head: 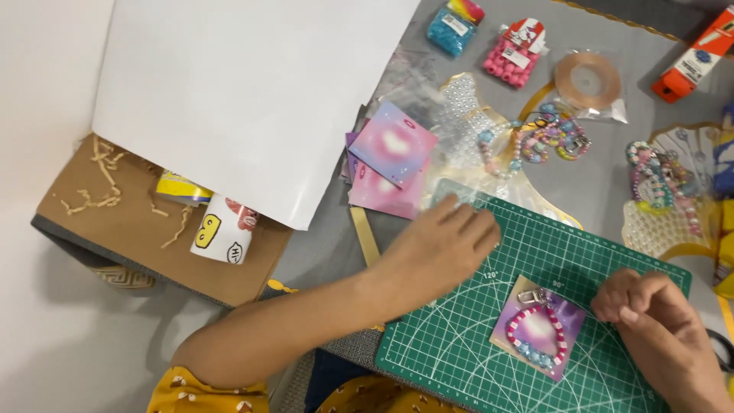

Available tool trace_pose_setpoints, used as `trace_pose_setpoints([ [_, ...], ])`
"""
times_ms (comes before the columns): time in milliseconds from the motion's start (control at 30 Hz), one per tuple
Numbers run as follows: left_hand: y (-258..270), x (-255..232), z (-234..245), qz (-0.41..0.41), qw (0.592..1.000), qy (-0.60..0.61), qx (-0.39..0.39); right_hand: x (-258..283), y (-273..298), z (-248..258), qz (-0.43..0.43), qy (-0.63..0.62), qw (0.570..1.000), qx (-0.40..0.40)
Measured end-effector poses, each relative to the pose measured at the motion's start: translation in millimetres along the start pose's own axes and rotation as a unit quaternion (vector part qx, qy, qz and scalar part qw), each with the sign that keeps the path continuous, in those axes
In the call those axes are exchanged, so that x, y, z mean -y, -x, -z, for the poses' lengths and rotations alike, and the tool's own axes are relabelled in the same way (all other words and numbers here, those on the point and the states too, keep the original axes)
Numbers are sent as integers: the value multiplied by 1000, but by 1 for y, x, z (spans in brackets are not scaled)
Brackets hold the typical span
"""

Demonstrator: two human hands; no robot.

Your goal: Assembling beaded keychains onto backing cards and placing them into plastic sleeves for packaging.

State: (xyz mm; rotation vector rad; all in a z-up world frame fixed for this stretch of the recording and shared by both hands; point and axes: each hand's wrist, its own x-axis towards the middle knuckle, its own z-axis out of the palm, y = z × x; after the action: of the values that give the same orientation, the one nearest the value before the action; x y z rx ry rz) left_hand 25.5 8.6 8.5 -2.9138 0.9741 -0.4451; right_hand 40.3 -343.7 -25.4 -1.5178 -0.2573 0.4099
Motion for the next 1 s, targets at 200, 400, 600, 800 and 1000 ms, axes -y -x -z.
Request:
trace_pose_setpoints([
  [200,-27,82,38,129,989,-33,-64,-4,-6,-7,40,-48,998,28],
  [400,-37,94,-10,113,979,-113,-124,2,-4,-10,35,-71,996,40],
  [600,-29,93,-26,41,999,-7,-3,1,0,-2,29,-31,998,49],
  [800,-28,57,-11,3,999,-28,21,10,-2,-9,29,-68,996,56],
  [1000,-26,84,7,128,989,-74,3,12,-4,-10,40,-79,994,70],
])
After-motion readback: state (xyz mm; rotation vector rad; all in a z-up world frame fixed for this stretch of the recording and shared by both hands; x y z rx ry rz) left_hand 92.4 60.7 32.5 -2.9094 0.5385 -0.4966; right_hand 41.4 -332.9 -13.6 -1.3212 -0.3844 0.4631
